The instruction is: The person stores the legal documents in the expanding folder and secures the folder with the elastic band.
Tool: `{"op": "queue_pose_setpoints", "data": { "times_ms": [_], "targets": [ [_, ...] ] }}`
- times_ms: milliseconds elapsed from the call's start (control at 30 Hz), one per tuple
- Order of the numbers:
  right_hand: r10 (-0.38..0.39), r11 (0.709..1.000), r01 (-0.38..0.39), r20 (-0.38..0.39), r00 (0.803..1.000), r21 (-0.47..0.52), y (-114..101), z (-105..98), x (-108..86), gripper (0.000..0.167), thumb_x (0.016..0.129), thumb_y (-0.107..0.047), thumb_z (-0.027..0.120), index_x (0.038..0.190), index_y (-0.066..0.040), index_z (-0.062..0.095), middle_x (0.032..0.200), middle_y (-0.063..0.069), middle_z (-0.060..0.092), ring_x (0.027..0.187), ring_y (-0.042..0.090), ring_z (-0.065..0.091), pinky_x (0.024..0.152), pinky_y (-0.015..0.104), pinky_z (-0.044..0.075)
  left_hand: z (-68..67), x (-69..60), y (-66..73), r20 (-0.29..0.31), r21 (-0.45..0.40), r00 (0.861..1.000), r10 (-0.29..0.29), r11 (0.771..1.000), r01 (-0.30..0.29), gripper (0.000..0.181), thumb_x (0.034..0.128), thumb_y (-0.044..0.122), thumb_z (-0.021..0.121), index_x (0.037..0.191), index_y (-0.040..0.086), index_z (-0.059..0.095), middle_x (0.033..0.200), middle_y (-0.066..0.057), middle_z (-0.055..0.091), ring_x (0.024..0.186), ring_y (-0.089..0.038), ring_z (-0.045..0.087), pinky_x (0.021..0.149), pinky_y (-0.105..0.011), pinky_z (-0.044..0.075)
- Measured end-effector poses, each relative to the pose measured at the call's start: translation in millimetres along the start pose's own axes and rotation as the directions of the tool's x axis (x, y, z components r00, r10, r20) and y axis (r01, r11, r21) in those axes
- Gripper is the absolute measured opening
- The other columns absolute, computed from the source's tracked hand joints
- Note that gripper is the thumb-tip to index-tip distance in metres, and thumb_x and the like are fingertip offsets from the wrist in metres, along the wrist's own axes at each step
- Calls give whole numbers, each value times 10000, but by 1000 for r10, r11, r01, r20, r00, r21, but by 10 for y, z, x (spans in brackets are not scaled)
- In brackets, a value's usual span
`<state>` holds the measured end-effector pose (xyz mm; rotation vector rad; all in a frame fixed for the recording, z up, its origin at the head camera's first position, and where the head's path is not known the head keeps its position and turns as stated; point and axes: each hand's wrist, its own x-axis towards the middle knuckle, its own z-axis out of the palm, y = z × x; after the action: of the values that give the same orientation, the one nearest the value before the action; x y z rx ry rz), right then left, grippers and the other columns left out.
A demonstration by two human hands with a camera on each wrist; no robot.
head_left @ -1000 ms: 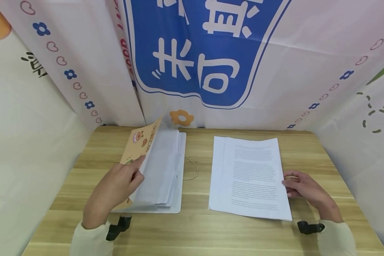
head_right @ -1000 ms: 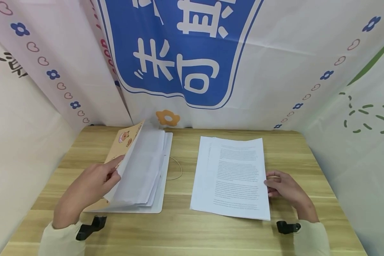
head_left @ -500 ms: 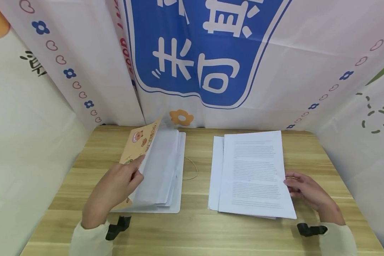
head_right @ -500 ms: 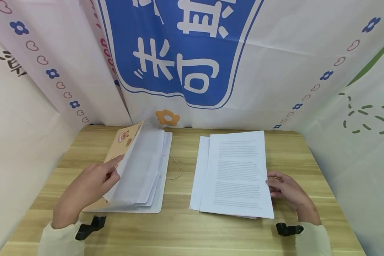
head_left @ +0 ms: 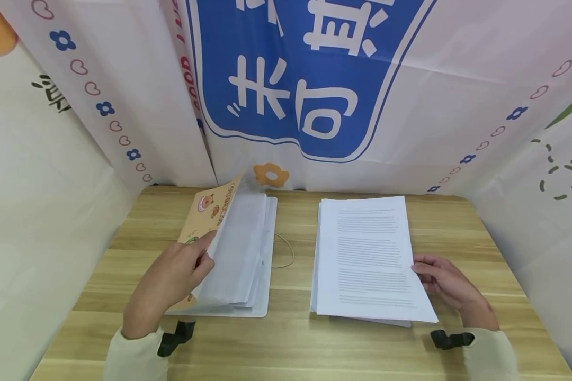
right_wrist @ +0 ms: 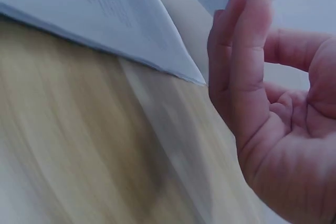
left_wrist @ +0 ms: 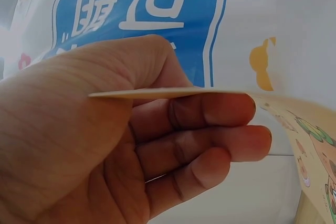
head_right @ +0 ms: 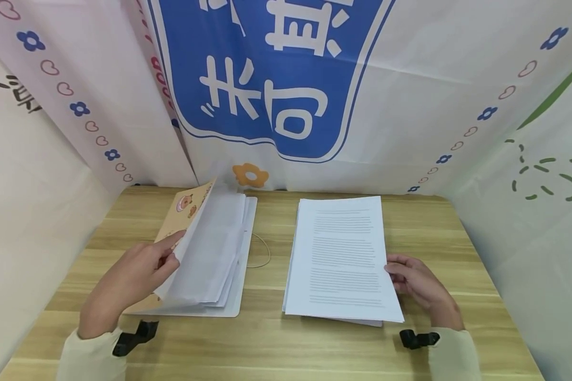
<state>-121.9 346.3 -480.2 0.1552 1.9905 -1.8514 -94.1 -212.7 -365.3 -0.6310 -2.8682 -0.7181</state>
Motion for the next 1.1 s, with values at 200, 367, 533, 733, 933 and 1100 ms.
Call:
{"op": "queue_pose_setpoints", "data": {
  "times_ms": [200,367,533,733,933,1100],
  "targets": [
    [-28,999,25,68,997,44,0,173,88,514,1052,-97,547,1439,194,377,1086,81,716,911,182,702,741,339,590,10,-1,-7,9,-1,1000,-7,1000,8,509,899,1,513,1393,-111,563,553,140,308,460,1,258,433,-223,262],
    [-22,997,15,77,997,81,-29,306,171,563,1052,-88,539,1472,193,291,1087,70,699,912,161,689,743,320,584,22,0,-13,13,-5,1000,-13,1000,13,512,899,2,515,1396,-114,558,553,141,310,457,2,259,431,-221,261],
    [12,992,-21,77,997,121,-75,457,257,528,1040,-92,571,1461,131,344,1099,76,701,915,180,703,761,331,589,27,-3,-8,10,-13,1000,-9,1000,9,509,898,-5,522,1393,-116,560,552,145,302,455,9,251,431,-216,253],
    [24,987,-38,92,995,157,-118,593,334,509,1028,-78,585,1445,116,368,1107,87,700,916,180,706,762,325,588,13,1,0,10,-16,1000,-9,1000,9,513,901,-13,532,1406,-103,555,555,139,307,461,0,257,435,-220,255],
    [10,987,-28,110,994,158,-144,676,392,513,1025,-84,592,1444,119,377,1122,99,698,919,181,708,761,318,588,3,12,2,19,-6,1000,-16,1000,17,522,898,-7,536,1411,-101,551,556,137,312,465,-7,261,439,-224,252],
    [3,990,-19,109,994,142,-146,741,453,473,1023,-76,584,1430,107,427,1125,100,702,930,198,711,775,333,589,11,11,-7,15,-9,1000,-10,1000,10,523,897,-10,534,1410,-107,548,554,140,308,460,-3,252,436,-223,251]
  ]
}}
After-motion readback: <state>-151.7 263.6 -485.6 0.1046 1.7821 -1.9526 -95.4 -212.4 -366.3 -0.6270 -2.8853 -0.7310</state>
